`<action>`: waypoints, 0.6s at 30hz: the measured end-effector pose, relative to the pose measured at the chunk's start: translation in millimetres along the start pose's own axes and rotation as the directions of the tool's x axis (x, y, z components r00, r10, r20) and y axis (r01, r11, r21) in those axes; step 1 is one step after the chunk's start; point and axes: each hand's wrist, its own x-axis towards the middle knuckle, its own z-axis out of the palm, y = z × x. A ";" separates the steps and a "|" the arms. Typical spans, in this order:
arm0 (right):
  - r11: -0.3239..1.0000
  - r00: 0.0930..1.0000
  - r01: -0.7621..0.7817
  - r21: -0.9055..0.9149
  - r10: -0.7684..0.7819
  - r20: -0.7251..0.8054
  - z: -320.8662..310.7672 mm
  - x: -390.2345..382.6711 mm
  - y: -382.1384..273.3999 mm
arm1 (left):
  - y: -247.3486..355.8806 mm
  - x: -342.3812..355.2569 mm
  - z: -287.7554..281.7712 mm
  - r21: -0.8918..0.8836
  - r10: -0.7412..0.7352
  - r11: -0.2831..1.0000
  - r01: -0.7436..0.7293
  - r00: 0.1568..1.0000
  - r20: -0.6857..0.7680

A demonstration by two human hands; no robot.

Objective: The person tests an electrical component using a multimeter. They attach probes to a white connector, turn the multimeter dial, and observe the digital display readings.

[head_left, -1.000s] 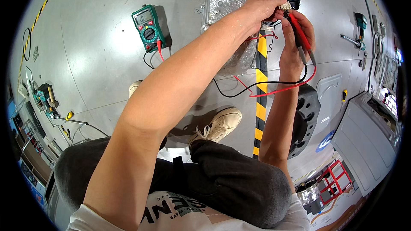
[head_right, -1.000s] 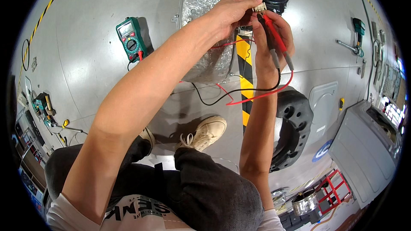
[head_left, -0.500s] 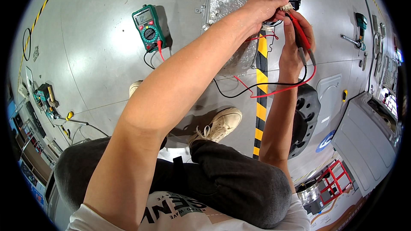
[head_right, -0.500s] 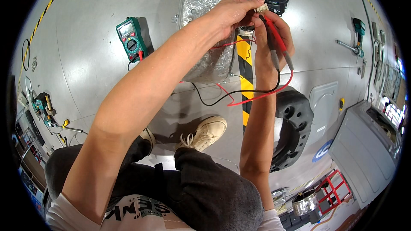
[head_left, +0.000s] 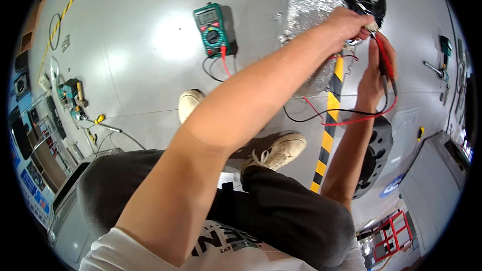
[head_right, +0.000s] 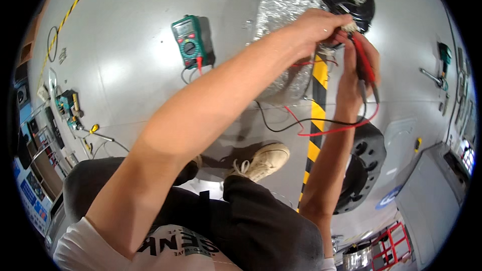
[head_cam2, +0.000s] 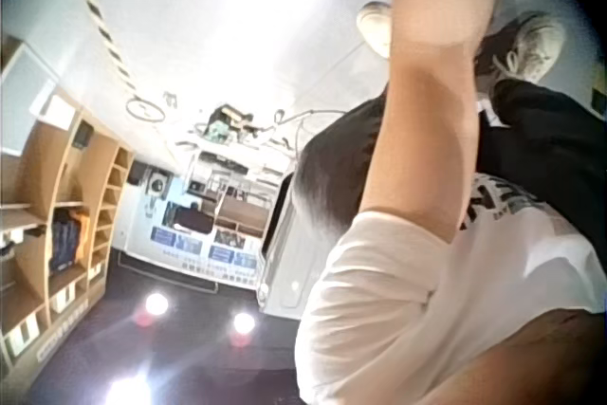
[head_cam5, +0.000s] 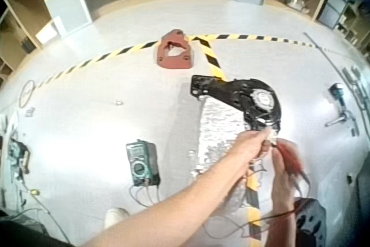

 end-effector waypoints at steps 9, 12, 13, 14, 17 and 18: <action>0.996 1.000 -0.013 -0.089 0.014 0.010 2.5 -0.5 -8.3 | 3.7 -5.1 -0.7 0.013 0.002 1.000 -0.001 1.000 -0.031; 0.997 1.000 0.006 -0.080 -0.005 0.006 -0.1 0.0 -5.0 | 3.4 -5.0 2.1 0.015 0.000 1.000 0.000 1.000 -0.023; 0.996 1.000 0.013 -0.084 -0.012 0.006 -0.2 0.1 -4.0 | 3.1 -4.7 1.9 0.016 0.000 1.000 0.000 1.000 -0.023; 0.996 1.000 0.020 -0.089 -0.019 0.006 -0.3 0.3 -2.9 | 2.9 -4.3 1.7 0.017 0.000 1.000 0.001 1.000 -0.023; 0.996 1.000 0.016 -0.091 -0.015 0.011 -0.2 0.5 -1.4 | 2.5 -3.3 0.2 0.017 -0.001 1.000 0.001 1.000 -0.023; 0.996 1.000 0.011 -0.090 -0.010 0.013 0.1 0.4 -1.2 | 2.4 -3.1 -0.4 0.017 -0.001 1.000 0.001 1.000 -0.023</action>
